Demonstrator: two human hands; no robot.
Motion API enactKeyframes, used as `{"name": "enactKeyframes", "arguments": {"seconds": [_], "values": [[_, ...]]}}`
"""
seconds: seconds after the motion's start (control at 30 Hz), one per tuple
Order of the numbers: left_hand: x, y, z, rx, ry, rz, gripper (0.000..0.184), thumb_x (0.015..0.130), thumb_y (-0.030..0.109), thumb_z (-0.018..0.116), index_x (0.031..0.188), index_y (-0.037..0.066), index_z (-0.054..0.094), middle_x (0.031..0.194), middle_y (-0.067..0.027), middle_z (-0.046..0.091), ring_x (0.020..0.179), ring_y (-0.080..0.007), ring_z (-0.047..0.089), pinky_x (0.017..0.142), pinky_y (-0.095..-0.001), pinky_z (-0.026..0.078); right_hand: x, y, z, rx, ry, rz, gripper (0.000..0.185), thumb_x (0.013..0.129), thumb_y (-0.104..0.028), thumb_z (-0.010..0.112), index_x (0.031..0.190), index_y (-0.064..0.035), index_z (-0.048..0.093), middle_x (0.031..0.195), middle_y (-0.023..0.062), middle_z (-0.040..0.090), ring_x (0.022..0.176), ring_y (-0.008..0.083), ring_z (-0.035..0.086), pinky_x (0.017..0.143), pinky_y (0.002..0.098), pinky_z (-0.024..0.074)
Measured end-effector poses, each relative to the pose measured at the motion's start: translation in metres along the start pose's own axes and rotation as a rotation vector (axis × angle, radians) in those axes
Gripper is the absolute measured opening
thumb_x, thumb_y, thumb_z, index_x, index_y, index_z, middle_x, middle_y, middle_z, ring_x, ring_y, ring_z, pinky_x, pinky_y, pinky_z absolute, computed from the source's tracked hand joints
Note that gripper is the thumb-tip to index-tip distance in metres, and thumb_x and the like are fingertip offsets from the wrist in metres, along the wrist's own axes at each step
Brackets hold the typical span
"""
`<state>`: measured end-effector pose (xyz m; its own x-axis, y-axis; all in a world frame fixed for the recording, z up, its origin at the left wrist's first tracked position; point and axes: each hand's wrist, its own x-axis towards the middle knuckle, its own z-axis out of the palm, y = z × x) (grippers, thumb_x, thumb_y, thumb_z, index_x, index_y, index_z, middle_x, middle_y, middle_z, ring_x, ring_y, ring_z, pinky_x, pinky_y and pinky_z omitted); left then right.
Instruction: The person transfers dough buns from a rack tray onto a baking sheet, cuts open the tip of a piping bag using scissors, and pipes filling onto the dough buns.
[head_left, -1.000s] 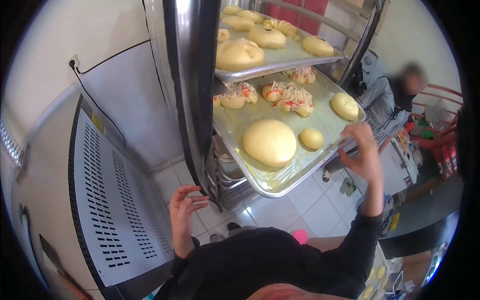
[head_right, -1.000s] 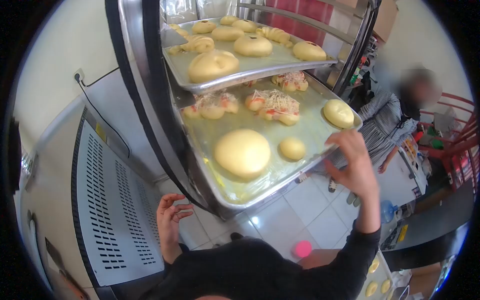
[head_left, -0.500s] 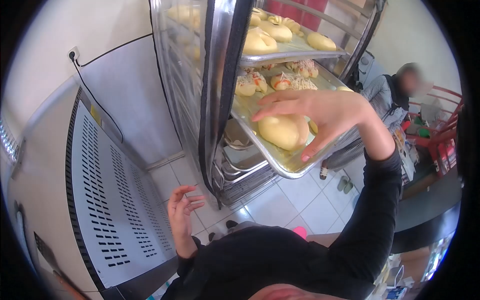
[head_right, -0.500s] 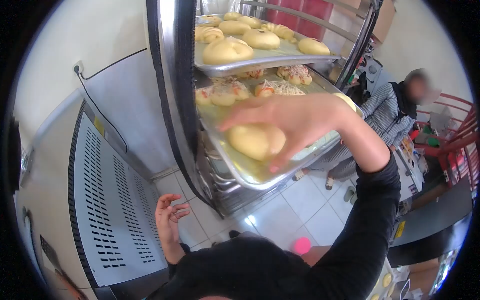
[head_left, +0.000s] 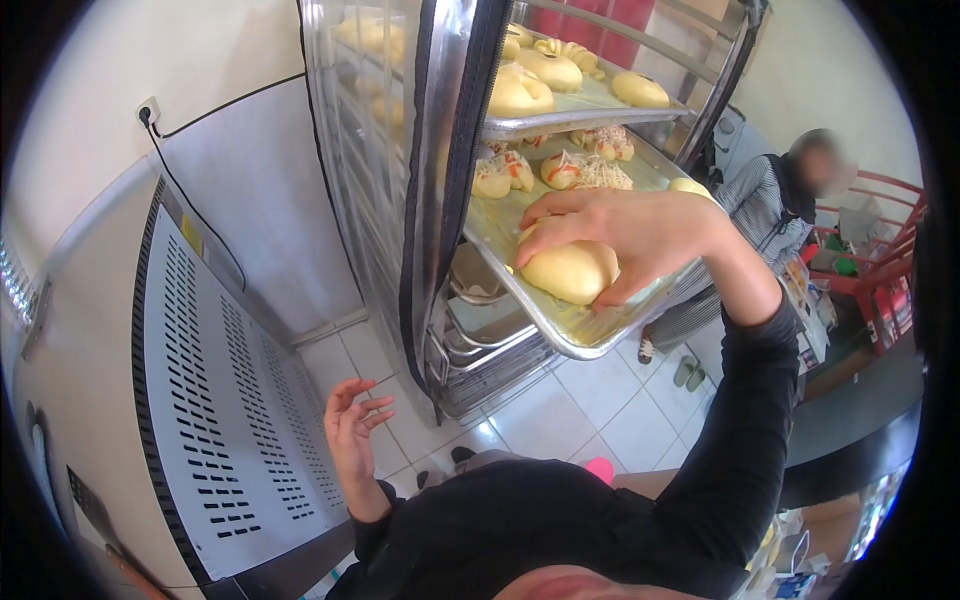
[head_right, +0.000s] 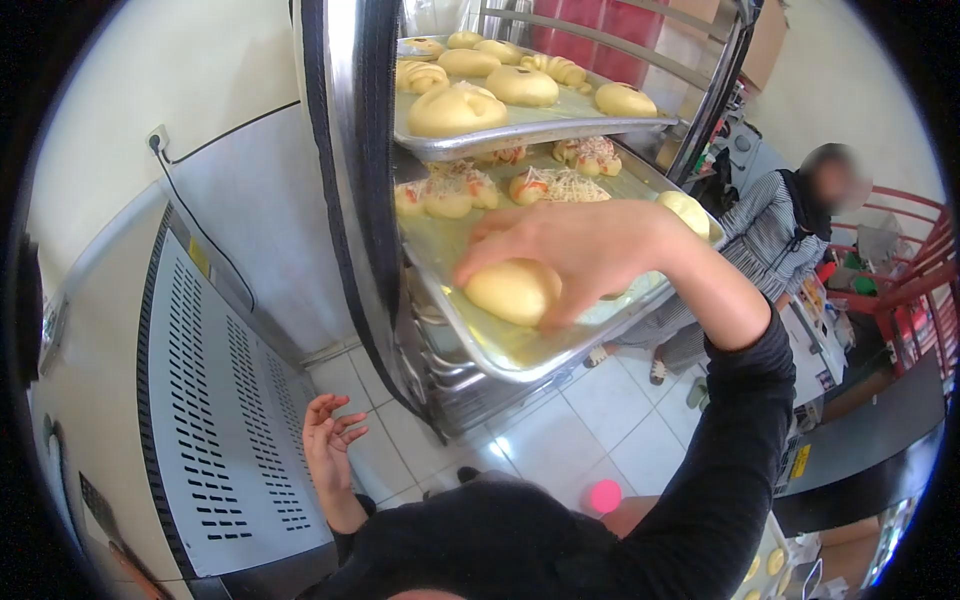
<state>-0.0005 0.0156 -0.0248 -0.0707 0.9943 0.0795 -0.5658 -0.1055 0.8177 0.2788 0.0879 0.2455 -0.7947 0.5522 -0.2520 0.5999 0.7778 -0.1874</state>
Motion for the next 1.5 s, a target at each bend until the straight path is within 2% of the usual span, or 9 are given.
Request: {"name": "enactKeyframes", "arguments": {"seconds": [0.2,0.3,0.5,0.7,0.9,1.0,1.1,1.3,1.5], "values": [[0.0,0.0,-0.002,-0.007,0.003,0.012,0.028,0.079,0.01,0.043,0.106,0.003,0.042,0.101,-0.0133,0.049,0.08,-0.0223,0.058,0.063,-0.0302,0.051,0.0,0.01,-0.006,0.041,0.124,-0.186,0.055,0.051,-0.011,0.065,0.104,-0.0078,0.049,0.101,0.0115,0.048,0.093,0.028,0.048,0.081,0.0342,0.0382],[0.0,0.0,-0.003,-0.012,0.009,0.017,0.028,0.079,0.01,0.042,0.106,0.003,0.042,0.102,-0.0134,0.049,0.08,-0.0222,0.058,0.062,-0.0299,0.051,-0.001,0.008,-0.015,0.111,0.095,-0.145,0.054,0.052,-0.011,0.064,0.103,-0.0069,0.05,0.103,0.011,0.048,0.093,0.0266,0.047,0.083,0.033,0.037],[0.0,0.0,-0.005,-0.012,0.014,0.024,0.028,0.079,0.01,0.042,0.106,0.003,0.042,0.102,-0.0136,0.049,0.08,-0.0222,0.058,0.062,-0.0297,0.051,-0.012,0.004,-0.037,0.167,0.074,-0.026,0.057,0.054,-0.008,0.065,0.108,-0.0049,0.046,0.108,0.0086,0.047,0.098,0.0198,0.046,0.073,0.031,0.0476],[0.001,0.0,-0.004,-0.018,0.03,0.02,0.028,0.078,0.01,0.043,0.105,0.002,0.043,0.101,-0.0133,0.05,0.08,-0.0228,0.058,0.064,-0.03,0.05,-0.014,0.025,-0.04,0.583,0.049,-0.177,0.059,0.055,-0.002,0.065,0.11,-0.0047,0.044,0.11,0.006,0.044,0.099,0.0172,0.045,0.07,0.0264,0.0518],[0.001,-0.001,-0.005,-0.011,0.023,0.028,0.028,0.079,0.011,0.043,0.106,0.003,0.042,0.101,-0.0131,0.049,0.079,-0.022,0.058,0.062,-0.0294,0.051,-0.011,0.006,-0.035,0.164,0.016,-0.05,0.059,0.054,-0.011,0.066,0.109,-0.0076,0.045,0.106,0.0105,0.046,0.098,0.0221,0.046,0.072,0.0335,0.0473],[0.0,-0.002,-0.005,-0.01,0.025,0.025,0.028,0.079,0.011,0.043,0.106,0.003,0.042,0.101,-0.0129,0.049,0.079,-0.022,0.058,0.062,-0.0295,0.051,-0.005,0.011,-0.017,-0.032,0.082,-0.157,0.061,0.052,-0.015,0.066,0.109,-0.0087,0.046,0.103,0.0128,0.046,0.096,0.0272,0.046,0.079,0.0365,0.0401],[0.0,-0.001,-0.003,-0.009,0.028,0.02,0.028,0.078,0.011,0.043,0.105,0.002,0.043,0.102,-0.013,0.049,0.08,-0.0225,0.058,0.063,-0.0298,0.05,-0.003,0.006,-0.006,-0.042,0.057,-0.038,0.063,0.049,-0.013,0.068,0.108,-0.0107,0.045,0.107,0.0113,0.043,0.1,0.0309,0.042,0.086,0.0341,0.0349],[-0.001,-0.002,0.004,-0.003,0.05,0.014,0.03,0.076,0.01,0.044,0.105,0.001,0.043,0.101,-0.0134,0.049,0.08,-0.0244,0.058,0.064,-0.0306,0.049,-0.014,0.019,-0.013,-0.013,0.113,-0.206,0.077,0.051,-0.02,0.072,0.121,-0.0141,0.038,0.123,0.0127,0.035,0.111,0.0297,0.036,0.088,0.0381,0.0352],[-0.001,-0.007,0.003,0.003,0.081,0.011,0.031,0.076,0.01,0.044,0.105,0.001,0.043,0.101,-0.0136,0.049,0.078,-0.0243,0.058,0.063,-0.0312,0.05,-0.109,0.053,-0.04,0.139,0.235,0.44,0.086,0.051,-0.029,0.076,0.124,-0.0114,0.034,0.126,0.0093,0.034,0.115,0.0268,0.034,0.082,0.0465,0.0405]]}}
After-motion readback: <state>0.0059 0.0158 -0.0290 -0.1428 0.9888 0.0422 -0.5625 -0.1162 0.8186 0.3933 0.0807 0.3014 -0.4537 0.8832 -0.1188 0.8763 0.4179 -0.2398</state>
